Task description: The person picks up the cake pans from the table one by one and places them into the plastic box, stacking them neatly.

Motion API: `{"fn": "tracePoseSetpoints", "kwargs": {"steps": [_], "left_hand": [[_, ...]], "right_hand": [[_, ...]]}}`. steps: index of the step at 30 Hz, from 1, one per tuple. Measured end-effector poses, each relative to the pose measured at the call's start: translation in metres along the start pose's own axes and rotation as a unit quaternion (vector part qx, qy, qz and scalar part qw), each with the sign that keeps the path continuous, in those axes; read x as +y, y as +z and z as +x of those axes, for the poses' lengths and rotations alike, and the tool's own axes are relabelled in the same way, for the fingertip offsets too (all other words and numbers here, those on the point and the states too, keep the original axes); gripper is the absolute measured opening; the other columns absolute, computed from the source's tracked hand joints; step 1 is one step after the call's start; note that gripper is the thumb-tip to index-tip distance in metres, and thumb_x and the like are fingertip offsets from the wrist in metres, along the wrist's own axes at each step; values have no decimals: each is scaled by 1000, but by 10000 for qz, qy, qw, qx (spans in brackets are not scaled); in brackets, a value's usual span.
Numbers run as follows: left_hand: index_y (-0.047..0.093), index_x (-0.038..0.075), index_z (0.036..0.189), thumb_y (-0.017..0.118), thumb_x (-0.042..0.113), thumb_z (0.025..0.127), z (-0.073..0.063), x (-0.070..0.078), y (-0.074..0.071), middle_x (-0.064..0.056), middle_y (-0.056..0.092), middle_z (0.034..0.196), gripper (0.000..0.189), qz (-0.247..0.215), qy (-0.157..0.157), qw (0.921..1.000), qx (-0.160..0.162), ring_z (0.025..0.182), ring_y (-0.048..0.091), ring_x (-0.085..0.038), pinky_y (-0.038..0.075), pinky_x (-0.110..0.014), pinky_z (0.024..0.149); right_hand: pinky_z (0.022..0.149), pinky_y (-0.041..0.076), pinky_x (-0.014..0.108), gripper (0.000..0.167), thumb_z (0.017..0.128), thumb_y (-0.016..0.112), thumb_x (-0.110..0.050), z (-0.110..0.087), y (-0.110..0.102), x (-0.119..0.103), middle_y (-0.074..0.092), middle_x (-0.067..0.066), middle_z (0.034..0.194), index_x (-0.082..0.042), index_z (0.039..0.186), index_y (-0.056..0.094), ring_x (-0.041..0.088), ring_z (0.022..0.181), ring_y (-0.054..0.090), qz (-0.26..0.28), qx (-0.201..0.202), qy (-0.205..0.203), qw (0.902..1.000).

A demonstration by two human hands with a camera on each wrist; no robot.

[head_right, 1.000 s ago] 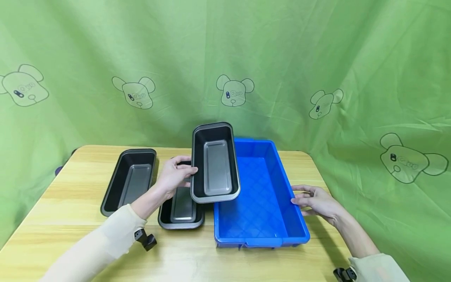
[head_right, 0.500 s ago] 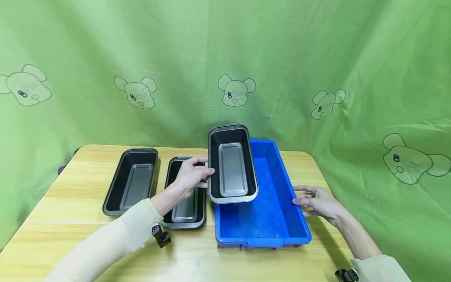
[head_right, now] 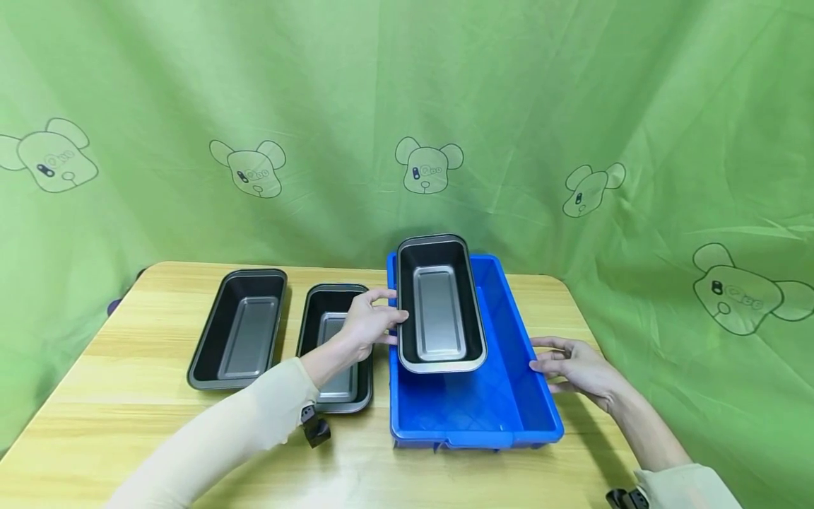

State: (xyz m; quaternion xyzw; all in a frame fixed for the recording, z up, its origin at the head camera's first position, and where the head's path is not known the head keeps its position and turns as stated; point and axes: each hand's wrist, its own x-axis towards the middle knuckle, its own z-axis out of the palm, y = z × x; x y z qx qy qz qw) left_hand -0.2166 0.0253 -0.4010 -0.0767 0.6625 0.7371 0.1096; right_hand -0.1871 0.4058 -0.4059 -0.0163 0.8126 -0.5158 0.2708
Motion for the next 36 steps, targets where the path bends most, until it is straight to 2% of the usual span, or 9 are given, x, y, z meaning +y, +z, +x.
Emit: {"fn": "tracePoseSetpoints", "kwargs": {"steps": [11,20,27,36], "left_hand": [[62,7,136,74,0,91,1,-5,13,-18,76,112,47,48,-86,9999,-58,95,79,-28,70,-33,64],[61,4,135,73,-3,91,-3,-5,28,-19,76,110,45,-56,-153,9998,-139,93,79,-29,70,-37,66],[62,2,132,74,-7,90,-3,-9,43,-18,76,102,44,-72,-208,9997,-68,90,80,-32,70,-40,65],[61,1,130,72,-11,89,-5,-12,58,-18,74,95,44,74,-298,9995,3,96,79,-41,70,-38,62]], "right_hand": [[91,68,37,76,105,64,-18,0,1,1,77,-2,116,14,159,21,12,105,75,5,18,8,10000],[90,68,37,75,106,64,-18,0,0,4,77,-2,121,14,159,22,11,105,75,5,24,5,10000],[90,68,36,75,106,64,-18,0,0,3,77,-9,114,14,160,21,10,104,75,31,16,20,10000],[90,68,36,75,106,63,-18,1,-1,3,77,-11,113,13,160,21,10,104,76,54,-24,8,10000]]}}
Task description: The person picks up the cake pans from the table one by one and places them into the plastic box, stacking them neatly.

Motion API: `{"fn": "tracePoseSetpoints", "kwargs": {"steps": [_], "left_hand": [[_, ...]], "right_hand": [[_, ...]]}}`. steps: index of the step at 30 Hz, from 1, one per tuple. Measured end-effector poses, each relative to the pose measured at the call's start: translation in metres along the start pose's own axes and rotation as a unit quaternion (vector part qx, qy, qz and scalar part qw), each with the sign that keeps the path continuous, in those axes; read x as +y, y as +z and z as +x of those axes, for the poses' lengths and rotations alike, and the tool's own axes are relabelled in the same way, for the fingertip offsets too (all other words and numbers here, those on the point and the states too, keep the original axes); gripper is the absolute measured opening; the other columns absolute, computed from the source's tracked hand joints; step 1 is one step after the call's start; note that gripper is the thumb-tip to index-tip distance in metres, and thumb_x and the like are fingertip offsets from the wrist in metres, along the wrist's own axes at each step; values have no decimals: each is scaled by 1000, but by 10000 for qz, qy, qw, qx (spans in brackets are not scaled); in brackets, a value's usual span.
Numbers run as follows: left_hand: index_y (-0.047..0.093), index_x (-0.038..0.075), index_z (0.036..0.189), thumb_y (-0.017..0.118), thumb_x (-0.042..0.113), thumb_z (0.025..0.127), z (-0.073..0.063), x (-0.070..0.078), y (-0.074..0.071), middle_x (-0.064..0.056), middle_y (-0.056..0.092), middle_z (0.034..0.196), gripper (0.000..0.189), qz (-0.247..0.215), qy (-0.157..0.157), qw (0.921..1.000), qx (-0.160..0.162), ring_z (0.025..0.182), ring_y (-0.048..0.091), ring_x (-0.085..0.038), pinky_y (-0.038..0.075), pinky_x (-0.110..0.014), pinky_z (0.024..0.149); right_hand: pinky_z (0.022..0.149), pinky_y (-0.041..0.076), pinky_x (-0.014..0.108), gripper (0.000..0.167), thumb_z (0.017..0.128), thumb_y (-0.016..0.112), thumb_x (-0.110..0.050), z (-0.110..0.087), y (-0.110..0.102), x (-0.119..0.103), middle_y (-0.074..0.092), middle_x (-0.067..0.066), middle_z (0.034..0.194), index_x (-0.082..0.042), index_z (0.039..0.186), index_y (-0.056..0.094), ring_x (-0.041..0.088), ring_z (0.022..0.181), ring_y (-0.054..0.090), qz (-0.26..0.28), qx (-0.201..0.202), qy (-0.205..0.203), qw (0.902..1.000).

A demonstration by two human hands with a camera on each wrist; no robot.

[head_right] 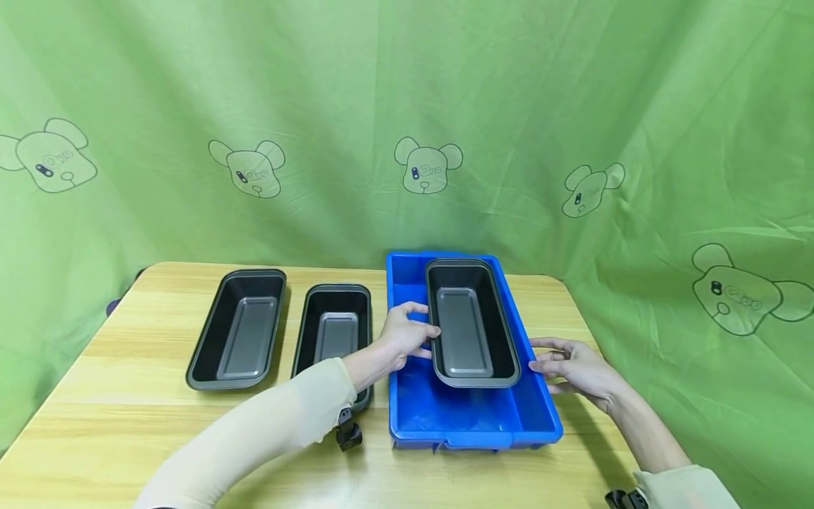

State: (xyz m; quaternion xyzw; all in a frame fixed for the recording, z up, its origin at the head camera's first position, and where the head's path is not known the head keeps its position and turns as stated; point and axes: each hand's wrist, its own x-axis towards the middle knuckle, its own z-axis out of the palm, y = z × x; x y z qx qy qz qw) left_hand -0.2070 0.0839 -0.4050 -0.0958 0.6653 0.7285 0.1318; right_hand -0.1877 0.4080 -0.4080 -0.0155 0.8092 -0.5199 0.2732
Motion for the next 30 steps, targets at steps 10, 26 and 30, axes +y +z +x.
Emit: {"fn": "tracePoseSetpoints", "kwargs": {"steps": [10,26,30], "left_hand": [[63,3,127,72,-12,88,3,-1,10,-21,73,96,44,242,-100,9994,243,89,79,-43,69,-38,60],[63,0,128,70,-18,84,11,-12,21,-16,64,97,48,270,-278,9985,382,86,78,-47,68,-36,55],[64,0,127,70,-18,84,12,-17,23,-15,64,94,47,257,-353,9982,414,85,78,-47,68,-37,55]], "right_hand": [[89,68,36,75,106,63,-17,0,0,-1,77,-9,111,13,160,21,10,103,75,26,-9,-17,10000],[90,68,36,76,106,64,-17,2,1,-1,76,-7,112,13,160,20,10,103,75,31,-38,-45,10000],[90,68,36,74,106,63,-16,1,0,0,77,-8,112,13,160,21,9,104,75,21,-23,-57,10000]]}}
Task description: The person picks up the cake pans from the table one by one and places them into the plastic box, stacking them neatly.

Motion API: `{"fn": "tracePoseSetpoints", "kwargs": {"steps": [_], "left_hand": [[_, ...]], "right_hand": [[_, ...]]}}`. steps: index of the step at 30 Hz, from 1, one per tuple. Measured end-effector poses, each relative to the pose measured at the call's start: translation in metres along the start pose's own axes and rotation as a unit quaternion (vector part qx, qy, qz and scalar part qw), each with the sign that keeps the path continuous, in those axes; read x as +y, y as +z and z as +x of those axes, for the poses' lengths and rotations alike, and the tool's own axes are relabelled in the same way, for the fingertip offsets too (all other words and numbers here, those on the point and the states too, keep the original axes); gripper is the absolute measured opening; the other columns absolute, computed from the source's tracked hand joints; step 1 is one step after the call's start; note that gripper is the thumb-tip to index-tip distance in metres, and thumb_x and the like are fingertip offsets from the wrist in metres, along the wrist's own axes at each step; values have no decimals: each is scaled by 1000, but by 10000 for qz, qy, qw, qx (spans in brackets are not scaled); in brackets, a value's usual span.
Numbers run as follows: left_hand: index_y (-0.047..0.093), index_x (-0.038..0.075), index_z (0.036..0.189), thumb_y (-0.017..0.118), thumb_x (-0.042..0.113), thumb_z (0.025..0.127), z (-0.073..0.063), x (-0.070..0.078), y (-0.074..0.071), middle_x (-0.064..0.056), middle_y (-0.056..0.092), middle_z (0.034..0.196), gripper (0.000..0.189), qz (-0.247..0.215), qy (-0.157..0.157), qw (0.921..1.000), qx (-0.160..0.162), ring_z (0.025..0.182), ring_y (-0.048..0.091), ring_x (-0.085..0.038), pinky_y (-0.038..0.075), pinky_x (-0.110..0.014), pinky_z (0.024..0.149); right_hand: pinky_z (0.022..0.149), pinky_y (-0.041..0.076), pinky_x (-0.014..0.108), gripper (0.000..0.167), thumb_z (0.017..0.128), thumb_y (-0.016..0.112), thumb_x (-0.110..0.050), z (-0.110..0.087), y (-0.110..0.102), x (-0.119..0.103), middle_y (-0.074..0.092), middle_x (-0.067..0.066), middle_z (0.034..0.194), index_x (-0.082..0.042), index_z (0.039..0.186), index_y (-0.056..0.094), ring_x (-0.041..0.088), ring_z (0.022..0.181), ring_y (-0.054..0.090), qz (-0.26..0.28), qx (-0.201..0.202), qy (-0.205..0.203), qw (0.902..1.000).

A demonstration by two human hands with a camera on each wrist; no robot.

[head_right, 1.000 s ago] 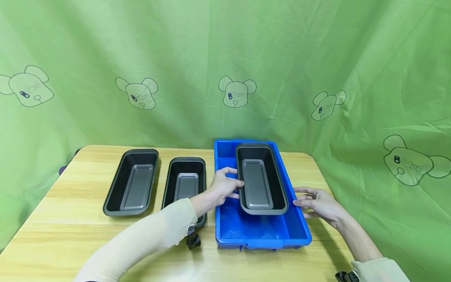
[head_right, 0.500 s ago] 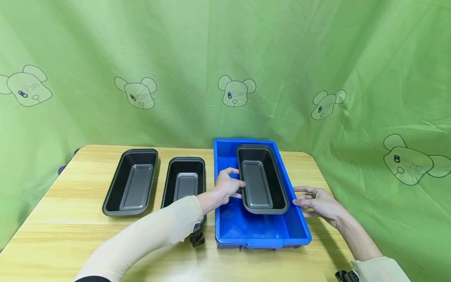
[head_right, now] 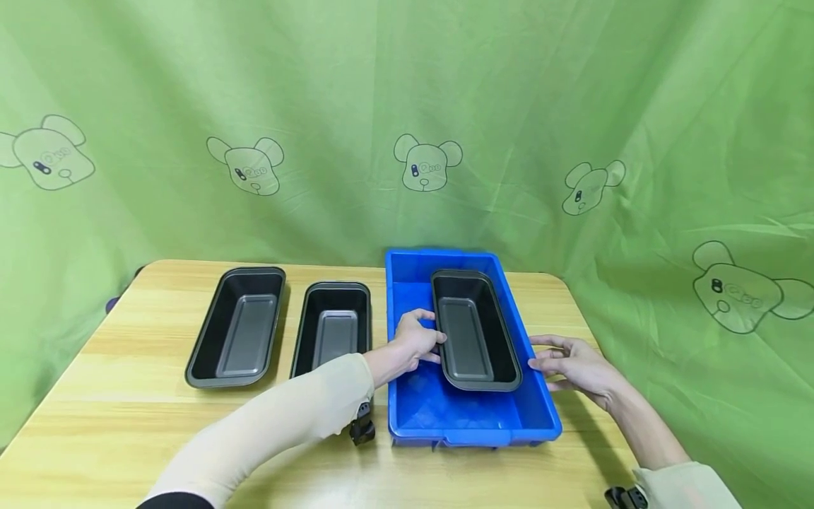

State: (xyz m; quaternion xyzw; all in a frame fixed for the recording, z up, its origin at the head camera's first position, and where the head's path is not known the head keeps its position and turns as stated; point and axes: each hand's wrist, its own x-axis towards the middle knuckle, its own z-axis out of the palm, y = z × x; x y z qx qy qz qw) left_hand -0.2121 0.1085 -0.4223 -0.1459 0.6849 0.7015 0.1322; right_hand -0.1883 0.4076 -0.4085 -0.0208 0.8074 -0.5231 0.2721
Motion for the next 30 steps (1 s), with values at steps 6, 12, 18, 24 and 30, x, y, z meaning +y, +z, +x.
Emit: {"fn": "tracePoseSetpoints", "kwargs": {"steps": [6,12,18,24,30], "left_hand": [[64,0,125,70,-18,84,-1,-6,1,-13,63,87,46,12,-115,9999,-60,87,78,-48,68,-37,53],[63,0,125,69,-19,84,-1,-11,2,-15,67,87,46,54,-97,9999,-110,84,78,-47,68,-37,53],[63,1,127,71,-18,85,-2,-12,3,-16,70,89,47,95,-141,9998,-136,86,79,-45,69,-38,57],[62,1,127,73,-16,86,-4,-12,3,-15,70,92,46,145,-213,9995,-162,89,79,-44,69,-36,61],[61,0,129,72,-17,86,-6,-11,3,-15,69,95,48,175,-227,9994,-177,91,78,-45,70,-35,64]], "right_hand": [[89,68,35,72,106,63,-16,-1,0,1,77,-7,113,12,159,23,10,103,75,32,-4,-17,10000],[89,68,35,72,106,63,-16,-1,0,1,77,-6,113,12,159,24,9,103,75,12,27,-28,10000],[90,68,36,74,106,63,-17,-2,1,0,77,-5,117,14,159,22,9,104,75,-9,20,-43,10000],[90,68,36,74,106,64,-16,-3,1,-1,78,-5,117,14,159,22,10,104,76,57,12,-43,10000],[90,68,37,74,106,64,-15,-2,0,1,78,-6,116,14,159,22,11,104,76,125,-4,-52,9999]]}}
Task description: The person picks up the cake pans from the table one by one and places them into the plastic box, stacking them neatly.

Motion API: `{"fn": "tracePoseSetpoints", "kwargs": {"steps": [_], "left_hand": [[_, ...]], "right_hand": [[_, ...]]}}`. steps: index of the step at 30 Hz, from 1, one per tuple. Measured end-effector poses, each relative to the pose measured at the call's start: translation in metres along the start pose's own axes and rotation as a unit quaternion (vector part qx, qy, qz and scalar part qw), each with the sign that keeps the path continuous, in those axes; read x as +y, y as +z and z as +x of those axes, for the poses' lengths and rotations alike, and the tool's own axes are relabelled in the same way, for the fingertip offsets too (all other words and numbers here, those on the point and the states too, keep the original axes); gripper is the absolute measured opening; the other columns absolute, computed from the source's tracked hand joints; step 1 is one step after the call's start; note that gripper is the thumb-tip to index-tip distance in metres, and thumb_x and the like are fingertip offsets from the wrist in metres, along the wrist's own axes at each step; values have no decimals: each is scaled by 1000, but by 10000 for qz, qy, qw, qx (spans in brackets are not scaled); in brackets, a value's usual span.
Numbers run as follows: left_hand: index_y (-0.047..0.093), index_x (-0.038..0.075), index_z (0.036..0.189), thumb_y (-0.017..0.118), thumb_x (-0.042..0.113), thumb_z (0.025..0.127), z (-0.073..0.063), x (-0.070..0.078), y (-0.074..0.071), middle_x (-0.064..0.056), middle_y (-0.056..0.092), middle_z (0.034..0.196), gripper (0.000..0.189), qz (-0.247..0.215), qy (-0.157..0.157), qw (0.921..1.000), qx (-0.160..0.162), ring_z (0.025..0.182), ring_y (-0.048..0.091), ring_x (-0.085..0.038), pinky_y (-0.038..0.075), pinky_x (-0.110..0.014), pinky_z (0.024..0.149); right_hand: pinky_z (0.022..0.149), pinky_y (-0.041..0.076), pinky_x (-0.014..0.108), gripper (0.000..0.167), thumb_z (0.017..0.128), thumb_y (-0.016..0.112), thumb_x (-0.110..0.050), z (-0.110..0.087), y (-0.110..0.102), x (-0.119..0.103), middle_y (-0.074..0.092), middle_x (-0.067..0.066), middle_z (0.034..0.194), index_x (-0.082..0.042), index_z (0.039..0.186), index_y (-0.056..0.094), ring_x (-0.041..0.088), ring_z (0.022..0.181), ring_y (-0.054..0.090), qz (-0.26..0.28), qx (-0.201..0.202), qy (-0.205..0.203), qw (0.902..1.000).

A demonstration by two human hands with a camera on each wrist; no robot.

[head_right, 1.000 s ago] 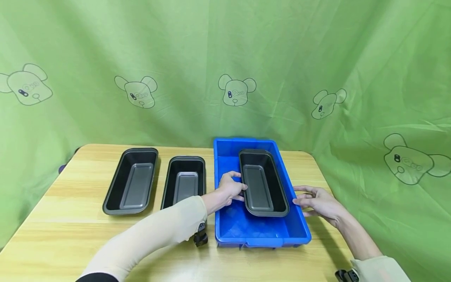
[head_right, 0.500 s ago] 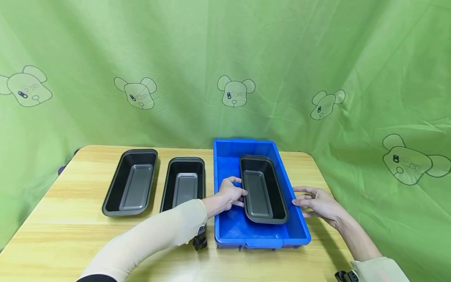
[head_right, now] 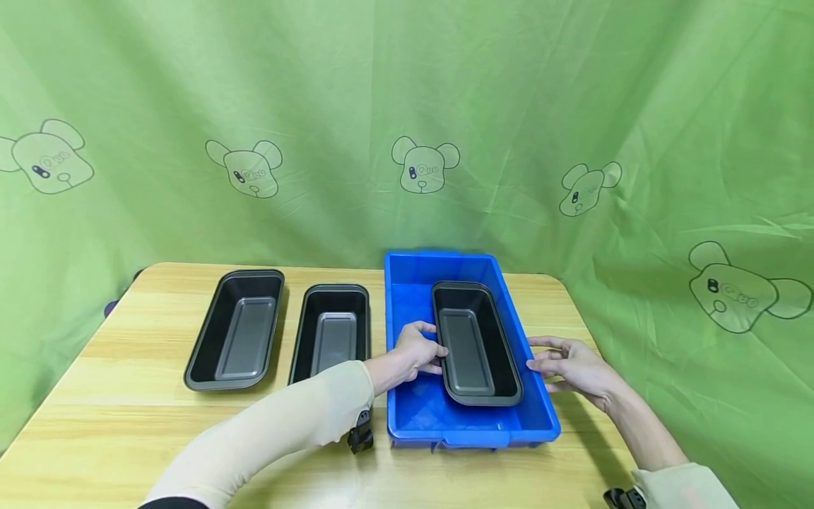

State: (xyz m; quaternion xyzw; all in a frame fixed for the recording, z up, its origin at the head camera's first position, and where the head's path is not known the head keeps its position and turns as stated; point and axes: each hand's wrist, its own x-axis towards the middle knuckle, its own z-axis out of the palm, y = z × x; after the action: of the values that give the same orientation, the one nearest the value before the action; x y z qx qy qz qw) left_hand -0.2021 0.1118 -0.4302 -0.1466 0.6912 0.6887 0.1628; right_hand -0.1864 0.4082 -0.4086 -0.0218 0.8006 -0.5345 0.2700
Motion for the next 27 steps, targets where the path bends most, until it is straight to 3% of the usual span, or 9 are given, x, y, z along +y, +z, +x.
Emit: {"fn": "tracePoseSetpoints", "kwargs": {"steps": [8,16,27], "left_hand": [[61,0,132,73,-16,86,-7,6,-2,-15,68,101,50,-3,3,10000,5,96,79,-40,70,-36,70],[58,1,133,77,-7,89,-22,14,-8,-17,76,92,49,276,-28,9994,-204,95,79,-40,71,-38,74],[54,-1,141,75,1,95,-26,26,-37,-26,78,111,51,327,229,9973,-612,104,79,-39,71,-40,79]], "right_hand": [[90,68,36,73,106,63,-15,1,-1,2,78,-7,114,13,159,22,11,104,76,-8,-14,-24,10000],[90,68,36,74,106,63,-16,0,0,1,78,-6,116,14,159,22,11,104,76,-50,15,2,10000],[90,68,37,74,106,63,-17,0,0,1,78,-4,118,13,160,22,10,104,76,-104,46,4,9999]]}}
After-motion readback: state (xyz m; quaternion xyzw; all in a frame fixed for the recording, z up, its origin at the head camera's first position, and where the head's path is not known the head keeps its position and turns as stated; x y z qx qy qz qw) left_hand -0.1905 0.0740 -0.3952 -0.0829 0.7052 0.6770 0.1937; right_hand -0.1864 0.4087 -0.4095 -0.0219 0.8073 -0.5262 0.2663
